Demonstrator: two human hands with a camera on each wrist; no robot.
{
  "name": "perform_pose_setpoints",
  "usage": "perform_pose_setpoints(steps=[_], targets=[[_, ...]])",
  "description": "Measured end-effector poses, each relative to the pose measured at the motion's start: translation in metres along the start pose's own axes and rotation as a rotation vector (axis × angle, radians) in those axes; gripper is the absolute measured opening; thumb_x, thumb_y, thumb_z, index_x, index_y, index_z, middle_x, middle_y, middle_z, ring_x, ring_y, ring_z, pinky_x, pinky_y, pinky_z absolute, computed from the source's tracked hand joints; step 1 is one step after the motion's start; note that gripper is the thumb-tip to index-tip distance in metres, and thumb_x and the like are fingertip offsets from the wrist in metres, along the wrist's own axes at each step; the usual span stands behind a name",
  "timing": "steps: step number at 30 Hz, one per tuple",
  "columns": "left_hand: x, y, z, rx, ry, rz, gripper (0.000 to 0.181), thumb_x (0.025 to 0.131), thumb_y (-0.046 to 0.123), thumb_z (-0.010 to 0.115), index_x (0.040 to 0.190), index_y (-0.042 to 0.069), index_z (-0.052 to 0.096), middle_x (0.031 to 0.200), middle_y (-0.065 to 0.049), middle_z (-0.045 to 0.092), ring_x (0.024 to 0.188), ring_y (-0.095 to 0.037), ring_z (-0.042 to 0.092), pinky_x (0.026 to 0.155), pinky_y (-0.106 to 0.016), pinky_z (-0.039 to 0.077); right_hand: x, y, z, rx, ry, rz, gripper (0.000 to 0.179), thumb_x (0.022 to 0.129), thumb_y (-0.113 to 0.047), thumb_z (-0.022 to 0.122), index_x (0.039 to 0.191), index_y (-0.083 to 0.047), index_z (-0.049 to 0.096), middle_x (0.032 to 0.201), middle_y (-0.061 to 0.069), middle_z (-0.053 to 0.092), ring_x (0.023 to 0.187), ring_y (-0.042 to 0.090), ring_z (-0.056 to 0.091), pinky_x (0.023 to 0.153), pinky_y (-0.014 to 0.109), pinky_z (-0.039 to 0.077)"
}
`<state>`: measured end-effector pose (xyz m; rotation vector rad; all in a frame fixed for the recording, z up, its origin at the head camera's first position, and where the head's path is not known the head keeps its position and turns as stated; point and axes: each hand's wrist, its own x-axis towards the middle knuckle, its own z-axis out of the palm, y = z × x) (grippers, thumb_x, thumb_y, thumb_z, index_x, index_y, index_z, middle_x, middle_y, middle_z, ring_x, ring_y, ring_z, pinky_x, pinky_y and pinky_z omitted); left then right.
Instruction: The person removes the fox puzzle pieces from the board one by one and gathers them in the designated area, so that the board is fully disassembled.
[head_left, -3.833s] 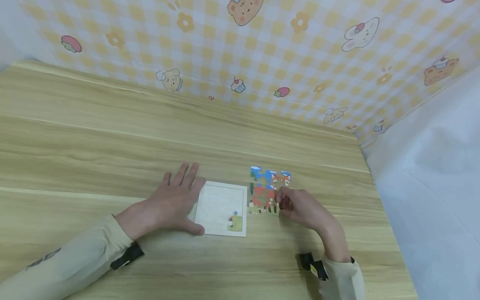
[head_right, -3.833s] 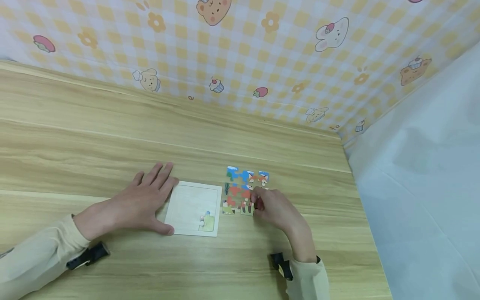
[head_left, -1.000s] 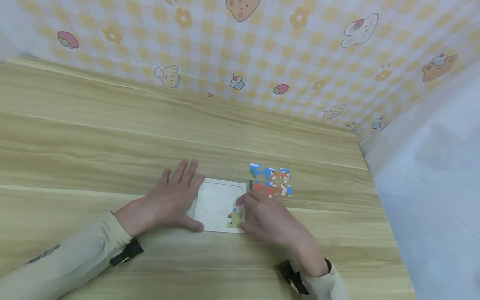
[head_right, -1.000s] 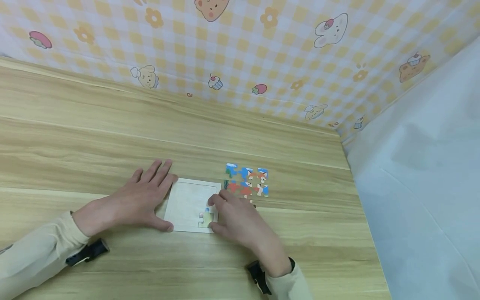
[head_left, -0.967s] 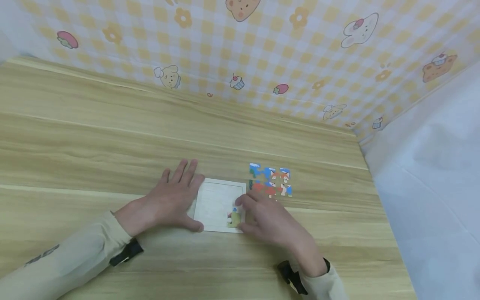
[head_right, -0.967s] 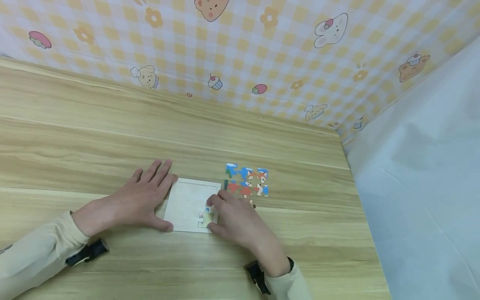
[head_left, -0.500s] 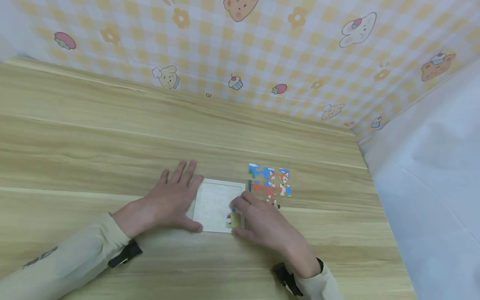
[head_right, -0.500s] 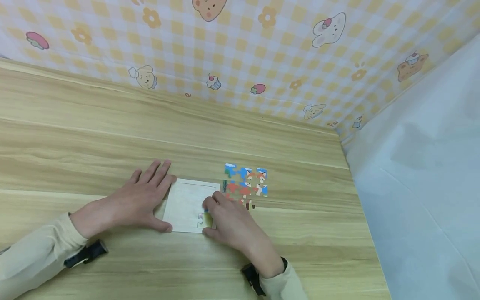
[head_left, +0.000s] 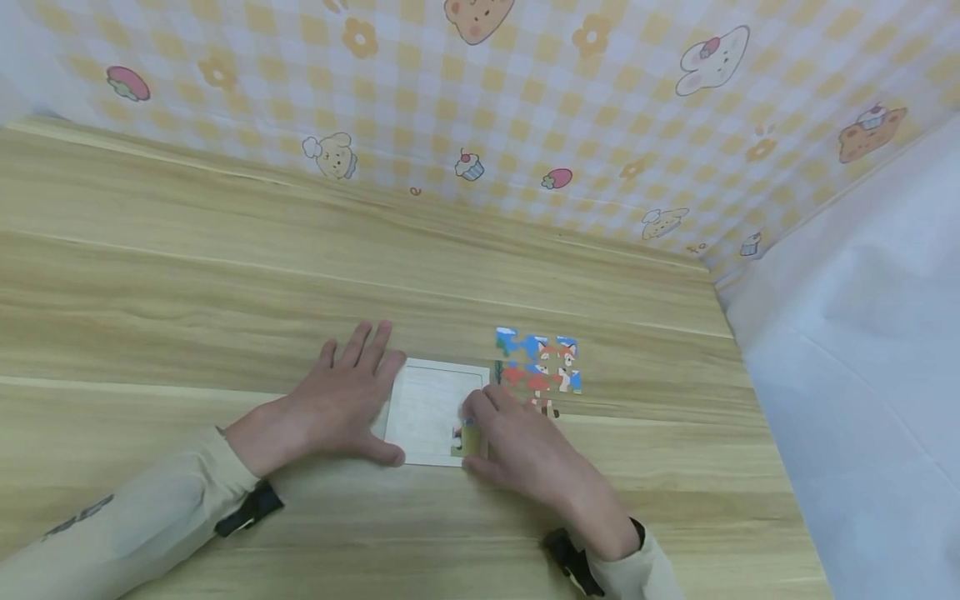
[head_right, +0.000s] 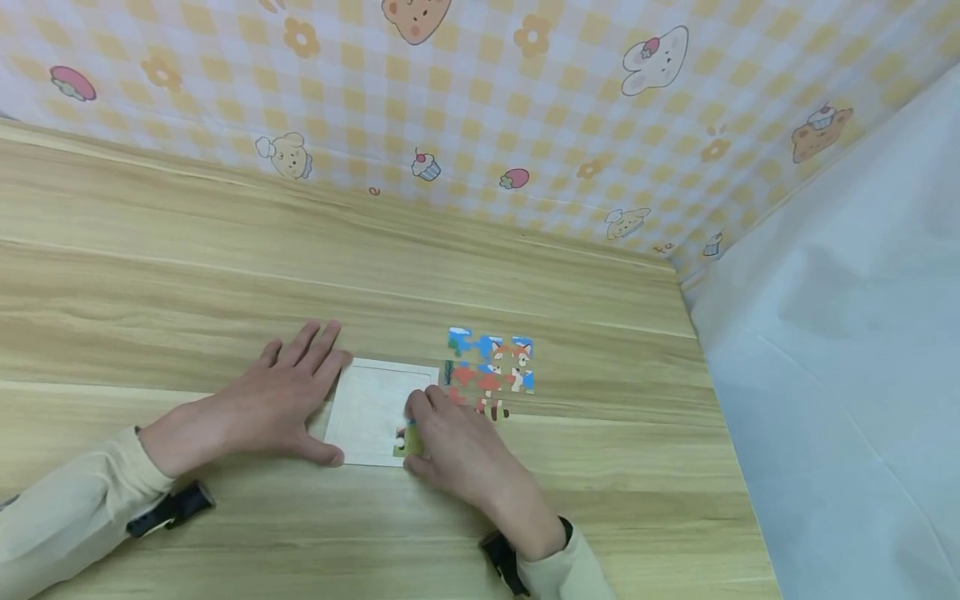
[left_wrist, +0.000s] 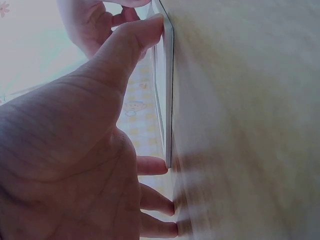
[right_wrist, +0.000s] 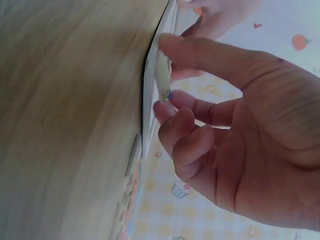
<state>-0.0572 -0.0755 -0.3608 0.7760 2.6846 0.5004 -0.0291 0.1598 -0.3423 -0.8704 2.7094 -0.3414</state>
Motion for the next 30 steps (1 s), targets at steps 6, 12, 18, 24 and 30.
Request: perform_pose_setpoints(steps=[6, 12, 18, 24, 30], targets=[[-0.001, 0.0, 0.0, -0.008, -0.004, -0.004, 0.101, 0.061, 0.058, 0.077, 0.131, 0.0, 0.035, 0.147, -0.033, 0.01, 0.134, -0.05, 0.007, 0.096, -0.071, 0.014, -0.002, -0.006, -0.002, 0.052, -0.014, 0.037, 0.04, 0.077, -0.015, 0.076, 0.108, -0.01, 0.051, 0.1, 0.0, 0.053, 0.071, 0.012, 0.046, 0.061, 0.021, 0.043], [0.0, 0.0, 0.0, -0.012, 0.0, -0.003, 0.1, 0.061, 0.058, 0.077, 0.131, 0.001, 0.035, 0.147, -0.033, 0.01, 0.134, -0.05, 0.007, 0.096, -0.071, 0.014, -0.003, -0.008, -0.002, 0.127, -0.015, 0.041, 0.036, 0.078, -0.006, 0.072, 0.107, -0.005, 0.05, 0.1, 0.002, 0.052, 0.079, 0.013, 0.047, 0.069, 0.021, 0.045], [0.001, 0.0, 0.001, -0.004, -0.004, 0.002, 0.101, 0.061, 0.059, 0.076, 0.132, 0.0, 0.035, 0.147, -0.033, 0.009, 0.134, -0.05, 0.007, 0.096, -0.071, 0.014, -0.005, -0.008, -0.002, 0.094, 0.013, 0.011, 0.035, 0.078, -0.004, 0.072, 0.106, -0.004, 0.052, 0.098, 0.003, 0.054, 0.08, 0.013, 0.047, 0.068, 0.02, 0.045], [0.002, 0.0, 0.002, -0.006, 0.0, 0.017, 0.099, 0.061, 0.059, 0.076, 0.129, 0.0, 0.035, 0.147, -0.033, 0.009, 0.133, -0.051, 0.007, 0.095, -0.072, 0.015, -0.012, 0.003, -0.014, 0.101, 0.034, 0.027, 0.038, 0.075, -0.009, 0.072, 0.108, -0.007, 0.053, 0.1, -0.001, 0.055, 0.084, 0.011, 0.053, 0.071, 0.025, 0.048], [0.0, 0.001, 0.001, -0.005, 0.021, 0.03, 0.096, 0.061, 0.058, 0.077, 0.127, 0.0, 0.036, 0.146, -0.034, 0.012, 0.133, -0.052, 0.009, 0.094, -0.072, 0.016, -0.028, 0.037, -0.037, 0.051, 0.113, 0.044, 0.044, 0.07, -0.009, 0.076, 0.107, -0.012, 0.053, 0.099, -0.003, 0.054, 0.084, 0.013, 0.056, 0.062, 0.024, 0.047]])
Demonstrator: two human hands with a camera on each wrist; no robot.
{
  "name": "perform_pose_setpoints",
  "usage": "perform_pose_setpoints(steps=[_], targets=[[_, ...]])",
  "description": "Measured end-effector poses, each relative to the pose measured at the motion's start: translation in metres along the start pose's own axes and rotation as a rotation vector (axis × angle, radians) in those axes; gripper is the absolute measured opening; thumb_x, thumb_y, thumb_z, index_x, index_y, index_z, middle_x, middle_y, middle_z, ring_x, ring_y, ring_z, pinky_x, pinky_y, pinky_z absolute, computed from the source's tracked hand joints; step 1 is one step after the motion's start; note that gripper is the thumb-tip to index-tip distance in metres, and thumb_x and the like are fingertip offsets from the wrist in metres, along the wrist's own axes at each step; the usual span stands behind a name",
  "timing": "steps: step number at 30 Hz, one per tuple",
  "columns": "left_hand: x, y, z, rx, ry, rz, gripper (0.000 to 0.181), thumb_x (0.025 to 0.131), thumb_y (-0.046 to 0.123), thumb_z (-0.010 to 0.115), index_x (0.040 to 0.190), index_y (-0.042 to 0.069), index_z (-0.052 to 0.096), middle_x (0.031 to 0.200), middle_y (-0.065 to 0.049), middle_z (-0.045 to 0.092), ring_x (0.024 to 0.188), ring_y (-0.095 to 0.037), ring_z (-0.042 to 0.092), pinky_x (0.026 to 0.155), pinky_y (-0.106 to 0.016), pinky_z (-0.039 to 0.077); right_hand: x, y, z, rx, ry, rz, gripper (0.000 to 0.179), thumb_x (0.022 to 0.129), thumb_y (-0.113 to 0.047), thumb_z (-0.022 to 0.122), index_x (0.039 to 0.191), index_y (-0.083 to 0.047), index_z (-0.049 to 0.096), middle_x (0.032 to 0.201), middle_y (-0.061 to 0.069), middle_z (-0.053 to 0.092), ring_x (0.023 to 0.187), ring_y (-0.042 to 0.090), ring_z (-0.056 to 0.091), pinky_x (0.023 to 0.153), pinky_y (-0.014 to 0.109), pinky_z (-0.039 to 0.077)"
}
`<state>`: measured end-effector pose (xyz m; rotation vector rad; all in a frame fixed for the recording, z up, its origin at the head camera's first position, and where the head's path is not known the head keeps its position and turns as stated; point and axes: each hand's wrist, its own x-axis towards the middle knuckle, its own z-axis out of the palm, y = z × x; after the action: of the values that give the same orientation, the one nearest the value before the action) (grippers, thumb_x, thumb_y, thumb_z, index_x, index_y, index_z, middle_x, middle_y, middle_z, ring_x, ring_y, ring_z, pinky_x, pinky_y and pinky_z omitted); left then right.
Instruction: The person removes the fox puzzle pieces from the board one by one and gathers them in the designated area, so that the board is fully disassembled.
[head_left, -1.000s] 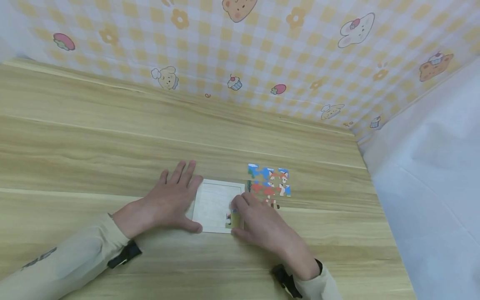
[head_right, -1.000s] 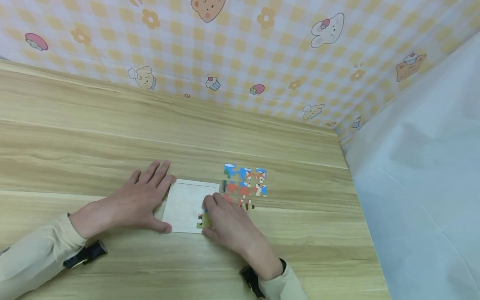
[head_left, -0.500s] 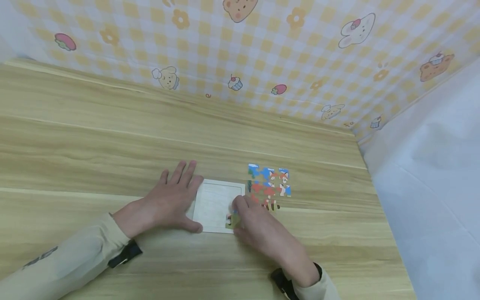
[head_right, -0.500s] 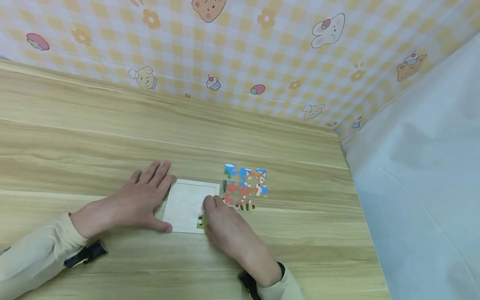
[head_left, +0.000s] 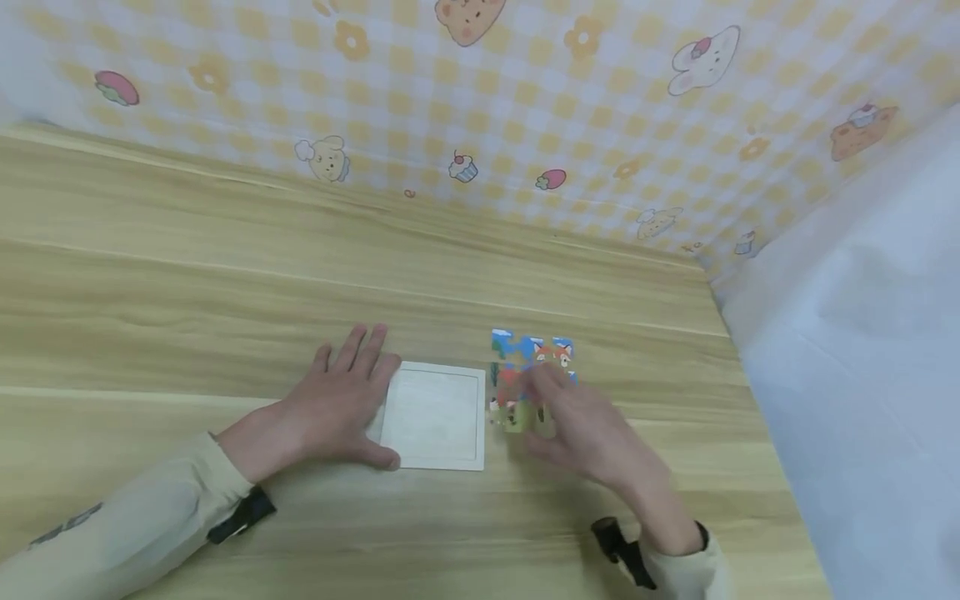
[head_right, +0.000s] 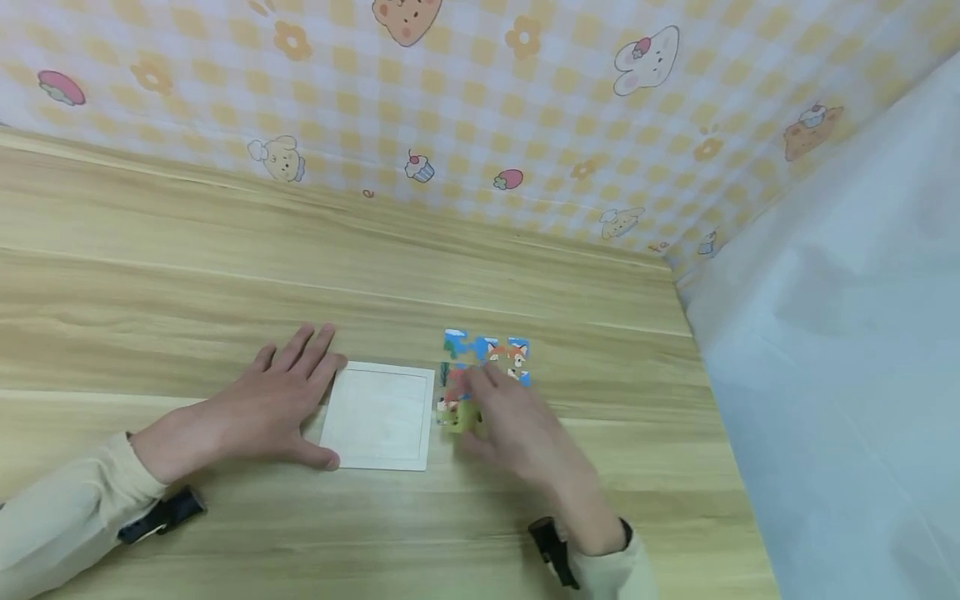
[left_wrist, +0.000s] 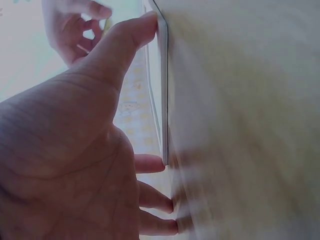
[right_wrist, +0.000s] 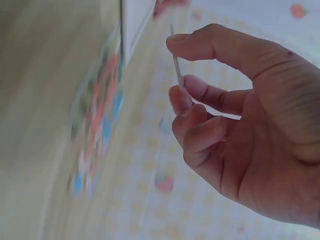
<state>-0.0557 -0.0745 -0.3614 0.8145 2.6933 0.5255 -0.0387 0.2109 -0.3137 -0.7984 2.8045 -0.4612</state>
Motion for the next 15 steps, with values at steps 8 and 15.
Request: perform_pose_setpoints(steps=[8, 15], targets=[[0.001, -0.003, 0.004, 0.014, 0.016, 0.026, 0.101, 0.061, 0.066, 0.073, 0.128, 0.0, 0.035, 0.146, -0.034, 0.011, 0.132, -0.053, 0.009, 0.092, -0.073, 0.018, -0.024, 0.051, -0.011, 0.007, 0.007, 0.086, 0.043, 0.07, -0.006, 0.076, 0.107, -0.007, 0.053, 0.076, -0.001, 0.051, 0.063, 0.011, 0.046, 0.054, 0.023, 0.04], [-0.002, -0.01, 0.005, 0.045, 0.038, 0.036, 0.105, 0.058, 0.071, 0.069, 0.128, 0.0, 0.035, 0.145, -0.035, 0.013, 0.131, -0.054, 0.011, 0.091, -0.074, 0.019, -0.027, 0.07, 0.003, 0.088, -0.047, 0.126, 0.042, 0.072, -0.005, 0.076, 0.107, -0.007, 0.053, 0.064, -0.001, 0.041, 0.056, 0.006, 0.034, 0.05, 0.022, 0.032]])
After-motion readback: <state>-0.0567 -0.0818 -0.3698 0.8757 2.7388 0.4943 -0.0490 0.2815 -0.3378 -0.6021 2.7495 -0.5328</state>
